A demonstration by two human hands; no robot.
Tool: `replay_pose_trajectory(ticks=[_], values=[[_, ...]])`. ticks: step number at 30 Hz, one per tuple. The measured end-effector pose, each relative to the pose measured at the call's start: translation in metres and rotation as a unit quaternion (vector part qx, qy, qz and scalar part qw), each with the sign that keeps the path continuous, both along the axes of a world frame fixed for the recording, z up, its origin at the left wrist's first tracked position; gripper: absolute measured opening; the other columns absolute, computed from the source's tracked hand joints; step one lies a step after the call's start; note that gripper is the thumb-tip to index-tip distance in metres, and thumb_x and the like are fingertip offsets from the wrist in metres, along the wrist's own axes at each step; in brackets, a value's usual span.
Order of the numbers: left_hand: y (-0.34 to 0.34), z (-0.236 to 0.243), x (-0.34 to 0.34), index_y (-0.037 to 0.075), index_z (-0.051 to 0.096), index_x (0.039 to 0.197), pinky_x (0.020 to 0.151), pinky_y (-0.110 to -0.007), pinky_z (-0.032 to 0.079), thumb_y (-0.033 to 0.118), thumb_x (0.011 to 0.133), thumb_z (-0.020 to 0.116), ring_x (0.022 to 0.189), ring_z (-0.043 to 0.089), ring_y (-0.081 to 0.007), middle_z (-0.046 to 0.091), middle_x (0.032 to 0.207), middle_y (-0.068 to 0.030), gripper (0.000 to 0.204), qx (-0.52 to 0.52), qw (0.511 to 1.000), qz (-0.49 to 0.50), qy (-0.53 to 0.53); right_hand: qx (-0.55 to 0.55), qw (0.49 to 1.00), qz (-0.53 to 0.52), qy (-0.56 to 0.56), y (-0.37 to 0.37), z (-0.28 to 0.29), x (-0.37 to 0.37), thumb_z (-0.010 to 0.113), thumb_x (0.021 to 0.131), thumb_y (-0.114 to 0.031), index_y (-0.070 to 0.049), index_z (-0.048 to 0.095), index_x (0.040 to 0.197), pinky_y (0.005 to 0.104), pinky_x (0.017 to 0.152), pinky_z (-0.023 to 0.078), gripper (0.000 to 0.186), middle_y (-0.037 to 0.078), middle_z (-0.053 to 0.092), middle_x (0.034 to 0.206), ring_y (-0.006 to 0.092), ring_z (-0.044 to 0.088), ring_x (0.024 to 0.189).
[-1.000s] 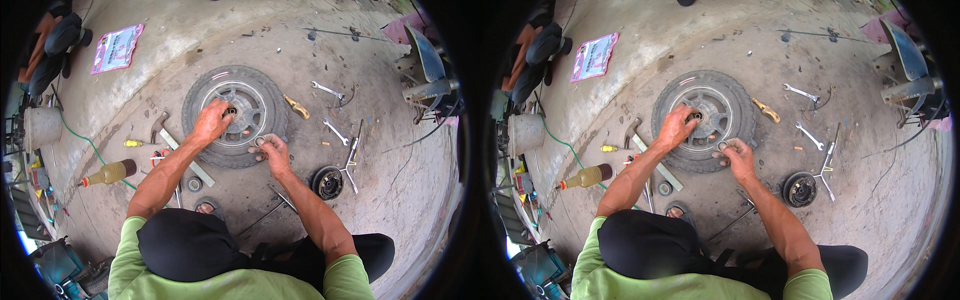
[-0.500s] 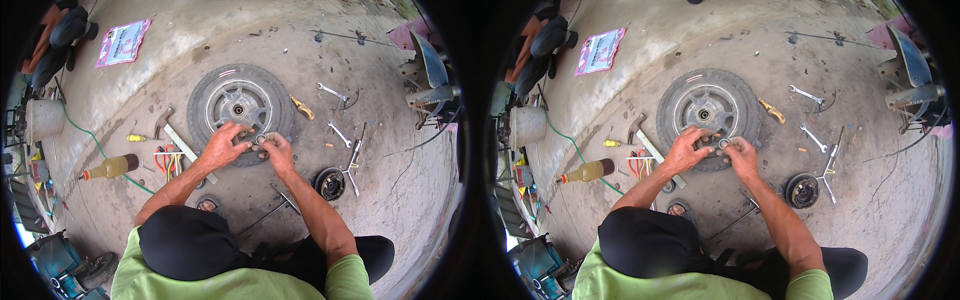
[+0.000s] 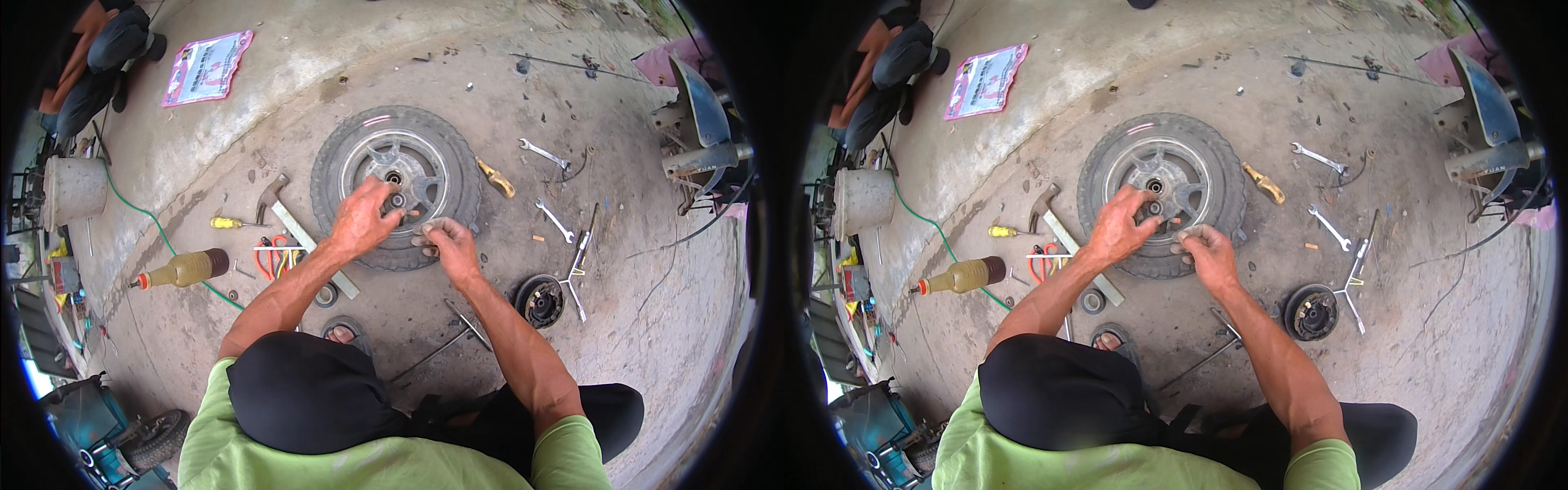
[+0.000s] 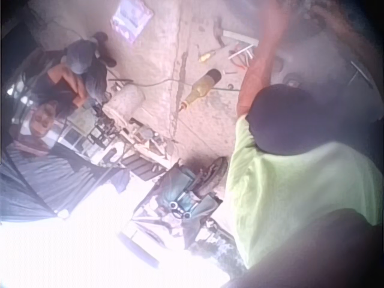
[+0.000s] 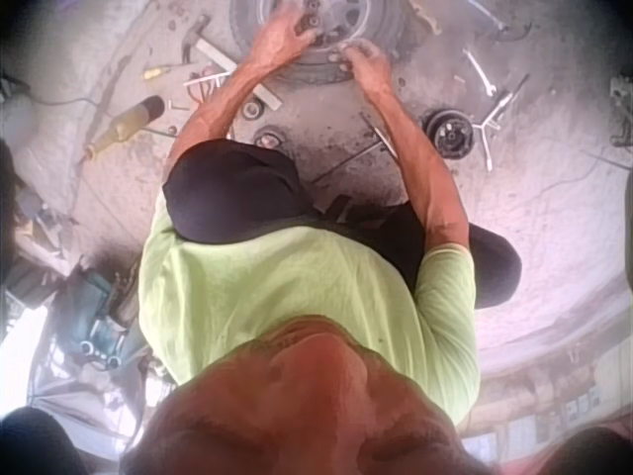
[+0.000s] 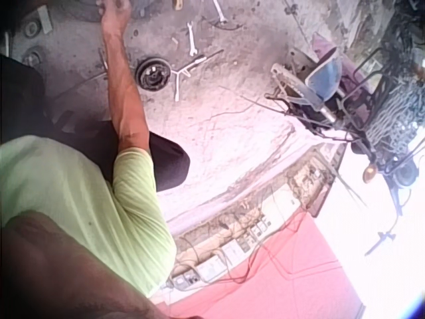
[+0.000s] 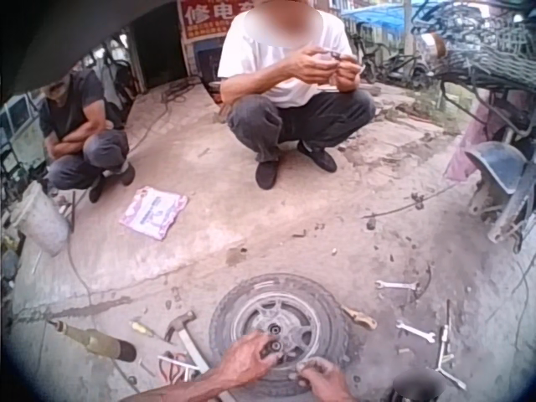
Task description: The person removes a bearing from a motorcycle wheel hub, then uses a hammer to install a new bearing into the hub. The person then places a washer over the bearing.
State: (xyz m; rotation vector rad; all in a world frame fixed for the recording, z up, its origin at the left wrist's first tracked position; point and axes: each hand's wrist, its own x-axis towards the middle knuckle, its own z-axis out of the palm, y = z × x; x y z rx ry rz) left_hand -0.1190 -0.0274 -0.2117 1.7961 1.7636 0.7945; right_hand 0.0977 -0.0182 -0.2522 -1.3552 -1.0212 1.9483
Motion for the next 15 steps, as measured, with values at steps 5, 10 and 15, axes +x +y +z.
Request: replay_pose_trajectory(ticks=[5, 10, 15], values=[[0.029, -0.005, -0.028, 0.007, 0.07, 0.123, 0.094, -0.048, 0.053, 0.02, 0.087, 0.077, 0.11, 0.065, -0.0398, 0.064, 0.116, -0.0178, 0.039, -0.029, 0.998, -0.001, 0.056, -0.006, 1.0, 0.015, 0.004, 0.001, -0.003, 0.0, 0.067, 0.1, -0.022, -0.003, 0.069, 0.105, 0.0273, 0.072, 0.054, 0.019, 0.005, 0.076, 0.101, 0.0157, 0.075, 0.092], [0.041, -0.009, -0.026, 0.007, 0.071, 0.123, 0.094, -0.05, 0.053, 0.022, 0.088, 0.076, 0.111, 0.065, -0.0408, 0.064, 0.117, -0.0189, 0.038, -0.067, 0.994, -0.012, 0.084, 0.011, 1.0, 0.018, 0.004, 0.001, -0.006, 0.001, 0.066, 0.1, -0.02, -0.002, 0.071, 0.103, 0.0274, 0.068, 0.054, 0.018, 0.006, 0.077, 0.097, 0.0158, 0.076, 0.088], [0.047, -0.01, -0.025, 0.007, 0.072, 0.122, 0.095, -0.05, 0.053, 0.022, 0.088, 0.076, 0.112, 0.065, -0.0414, 0.065, 0.118, -0.0198, 0.037, -0.079, 0.992, -0.018, 0.098, 0.01, 1.0, 0.022, 0.008, 0.002, -0.007, 0.004, 0.066, 0.1, -0.019, -0.001, 0.071, 0.103, 0.0269, 0.066, 0.054, 0.019, 0.007, 0.077, 0.098, 0.0162, 0.076, 0.087]])
